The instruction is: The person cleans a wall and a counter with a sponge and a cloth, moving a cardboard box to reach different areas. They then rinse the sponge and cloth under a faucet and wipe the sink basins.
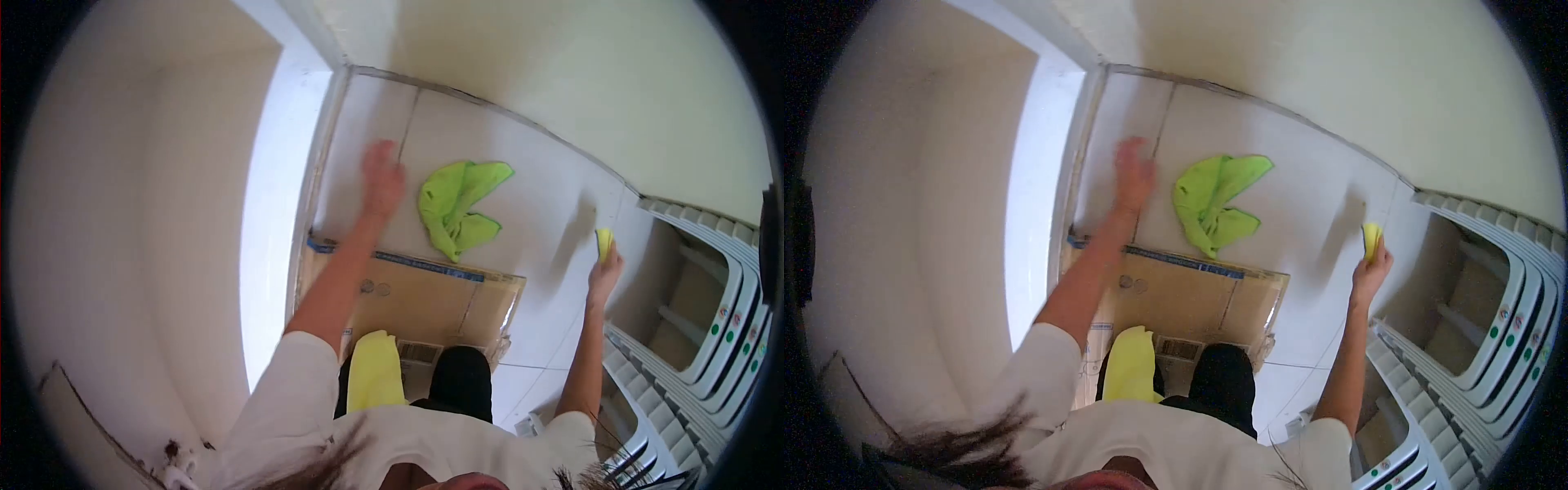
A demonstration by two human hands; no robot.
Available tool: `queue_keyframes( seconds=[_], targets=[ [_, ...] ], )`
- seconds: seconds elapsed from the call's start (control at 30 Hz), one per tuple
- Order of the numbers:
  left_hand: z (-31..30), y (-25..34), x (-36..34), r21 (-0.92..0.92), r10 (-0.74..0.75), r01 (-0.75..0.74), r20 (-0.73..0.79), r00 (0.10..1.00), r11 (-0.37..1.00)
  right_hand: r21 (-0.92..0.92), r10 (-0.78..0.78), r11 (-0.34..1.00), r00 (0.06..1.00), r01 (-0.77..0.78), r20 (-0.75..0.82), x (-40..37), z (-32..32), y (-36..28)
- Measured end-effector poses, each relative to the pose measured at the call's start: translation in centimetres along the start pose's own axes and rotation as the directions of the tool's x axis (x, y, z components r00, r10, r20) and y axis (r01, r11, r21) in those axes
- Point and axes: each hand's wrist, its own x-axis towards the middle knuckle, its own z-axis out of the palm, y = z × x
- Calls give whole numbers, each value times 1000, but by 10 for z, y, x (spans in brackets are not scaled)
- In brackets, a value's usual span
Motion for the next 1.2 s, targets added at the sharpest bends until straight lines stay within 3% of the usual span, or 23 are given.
queue_keyframes(
  seconds=[0.07,0.1,0.13,0.17,0.2,0.27,0.37,0.43,0.5,0.53,0.6,0.67,0.73,0.77,0.87,0.93,1.0,1.03,1.07,1.13,1.2],
  targets=[
    [-1,58,-30,-125,93,-53,339,936,991,160,183,969,982,-187,40,-32,10,9],
    [-11,98,-42,82,65,-121,495,866,989,182,170,967,984,-175,47,-39,10,4],
    [-6,113,-60,121,103,-187,501,859,975,421,380,812,913,-406,148,-48,9,-4],
    [1,117,-73,157,140,-252,512,848,955,589,534,547,790,-595,303,-52,9,-12],
    [10,110,-78,177,129,-250,509,851,952,595,523,540,791,-596,317,-53,12,-17],
    [22,90,-85,254,62,-215,502,863,943,869,360,226,867,-439,344,-50,19,-28],
    [12,70,-71,234,-74,-79,581,810,969,857,183,328,917,-396,354,-27,12,-90],
    [-25,73,-71,172,-99,3,555,826,985,821,32,427,914,-379,405,-15,10,-136],
    [-70,71,-84,67,-160,146,516,841,987,743,-172,663,949,-86,263,-6,21,-180],
    [-94,71,-98,33,-207,220,502,840,975,752,-228,657,939,-48,259,-3,33,-202],
    [-154,78,-108,-22,-368,481,613,699,876,738,-338,668,923,99,183,4,66,-248],
    [-181,57,-135,93,-475,593,701,532,800,661,-415,706,905,255,95,12,108,-300],
    [-173,3,-186,318,-569,508,671,476,800,602,-466,711,885,363,18,27,140,-356],
    [-173,-4,-189,310,-563,508,675,477,803,593,-500,686,866,421,-37,31,153,-384],
    [-165,-27,-194,370,-648,576,645,404,728,385,-507,776,857,499,-89,48,166,-462],
    [-147,-44,-204,432,-689,555,585,428,711,340,-520,792,852,507,-62,52,187,-493],
    [-142,-55,-207,405,-675,563,594,437,721,150,-446,892,882,426,153,46,212,-515],
    [-142,-61,-206,371,-652,561,599,464,740,151,-448,892,877,426,172,36,223,-519],
    [-140,-71,-204,376,-660,570,602,449,731,147,-496,867,856,476,150,27,233,-523],
    [-138,-88,-204,315,-486,456,811,325,832,149,-541,839,829,523,140,2,244,-527],
    [-129,-105,-219,304,-491,495,815,306,814,261,-575,812,793,522,201,-34,233,-517]
  ],
)
